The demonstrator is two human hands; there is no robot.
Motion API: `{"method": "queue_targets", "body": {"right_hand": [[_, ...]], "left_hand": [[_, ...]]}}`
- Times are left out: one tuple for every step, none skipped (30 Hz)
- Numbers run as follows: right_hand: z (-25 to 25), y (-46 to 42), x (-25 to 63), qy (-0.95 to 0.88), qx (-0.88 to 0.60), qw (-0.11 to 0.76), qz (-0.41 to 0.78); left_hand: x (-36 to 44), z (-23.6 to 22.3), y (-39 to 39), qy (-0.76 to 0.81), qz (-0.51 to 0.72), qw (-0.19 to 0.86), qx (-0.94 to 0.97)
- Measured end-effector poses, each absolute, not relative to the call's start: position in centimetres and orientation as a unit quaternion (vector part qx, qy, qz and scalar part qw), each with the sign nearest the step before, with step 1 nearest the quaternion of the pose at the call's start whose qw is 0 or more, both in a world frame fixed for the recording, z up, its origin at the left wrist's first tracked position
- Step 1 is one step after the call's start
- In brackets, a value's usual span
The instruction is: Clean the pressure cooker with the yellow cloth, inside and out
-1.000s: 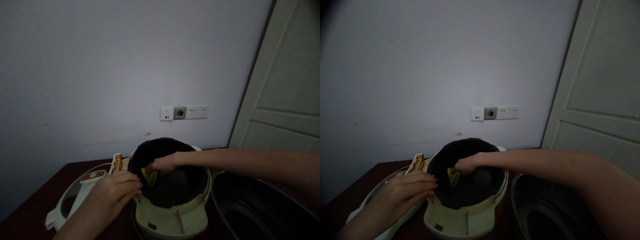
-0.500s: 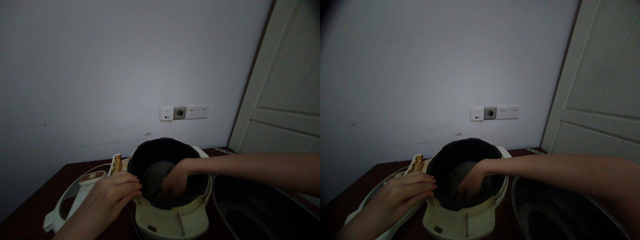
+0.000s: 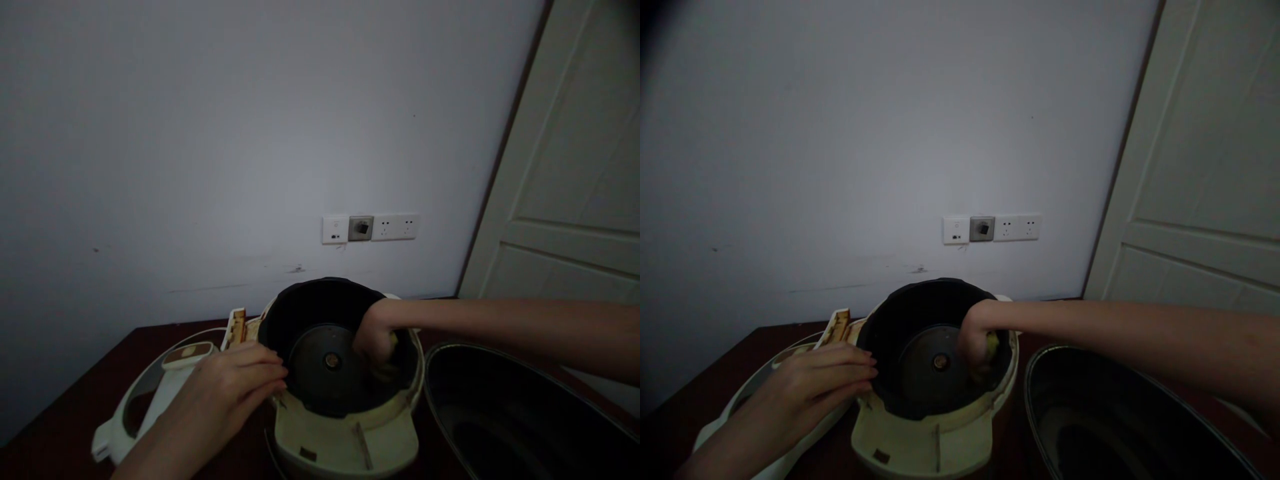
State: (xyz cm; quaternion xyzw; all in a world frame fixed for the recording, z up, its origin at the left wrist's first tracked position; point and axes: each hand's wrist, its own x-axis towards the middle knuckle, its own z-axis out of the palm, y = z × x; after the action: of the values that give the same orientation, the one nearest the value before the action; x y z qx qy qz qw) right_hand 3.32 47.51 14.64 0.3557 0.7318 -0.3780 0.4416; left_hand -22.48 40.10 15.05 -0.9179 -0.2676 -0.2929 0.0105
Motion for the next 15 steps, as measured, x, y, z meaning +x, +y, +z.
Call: {"method": "queue_targets", "body": {"right_hand": [[14.8, 47.6, 3.3, 0.723, 0.355, 0.476, -0.354], [15.1, 47.7, 3.2, 0.729, 0.354, 0.488, -0.325], [15.5, 47.7, 3.1, 0.751, 0.354, 0.477, -0.289], [16.0, 47.7, 3.0, 0.775, 0.351, 0.465, -0.244], [16.5, 47.6, 2.8, 0.8, 0.348, 0.45, -0.19], [17.1, 47.6, 2.7, 0.825, 0.346, 0.429, -0.127], [17.7, 47.5, 2.6, 0.848, 0.342, 0.4, -0.061], [18.2, 47.5, 2.4, 0.874, 0.325, 0.362, 0.01], [18.6, 47.5, 2.2, 0.898, 0.295, 0.317, 0.074], [18.8, 47.7, 1.9, 0.92, 0.256, 0.27, 0.124], [18.8, 48.0, 1.6, 0.938, 0.206, 0.225, 0.163], [18.6, 48.4, 1.3, 0.951, 0.148, 0.185, 0.196], [18.3, 49.0, 1.0, 0.957, 0.09, 0.156, 0.226], [17.8, 49.7, 0.7, 0.957, 0.039, 0.138, 0.253], [17.3, 50.5, 0.5, 0.952, -0.004, 0.136, 0.276]], "left_hand": [[-22.5, 15.1, 40.1, -0.269, -0.29, 0.009, -0.918], [-22.5, 15.1, 40.1, -0.269, -0.287, 0.007, -0.919], [-22.5, 15.1, 40.1, -0.268, -0.287, 0.006, -0.92], [-22.5, 15.1, 40.1, -0.268, -0.286, 0.004, -0.92], [-22.6, 15.1, 40.1, -0.266, -0.286, 0.002, -0.921], [-22.6, 15.1, 40.2, -0.266, -0.286, 0.0, -0.921], [-22.6, 15.1, 40.2, -0.265, -0.287, -0.002, -0.921], [-22.5, 15.1, 40.2, -0.263, -0.287, -0.006, -0.921], [-22.5, 15.2, 40.2, -0.262, -0.288, -0.009, -0.921], [-22.5, 15.2, 40.2, -0.261, -0.29, -0.012, -0.921], [-22.4, 15.2, 40.2, -0.26, -0.292, -0.014, -0.92], [-22.4, 15.2, 40.2, -0.26, -0.293, -0.016, -0.92], [-22.4, 15.2, 40.2, -0.261, -0.293, -0.017, -0.92], [-22.4, 15.2, 40.2, -0.261, -0.293, -0.018, -0.92], [-22.4, 15.2, 40.3, -0.259, -0.292, -0.02, -0.92]]}}
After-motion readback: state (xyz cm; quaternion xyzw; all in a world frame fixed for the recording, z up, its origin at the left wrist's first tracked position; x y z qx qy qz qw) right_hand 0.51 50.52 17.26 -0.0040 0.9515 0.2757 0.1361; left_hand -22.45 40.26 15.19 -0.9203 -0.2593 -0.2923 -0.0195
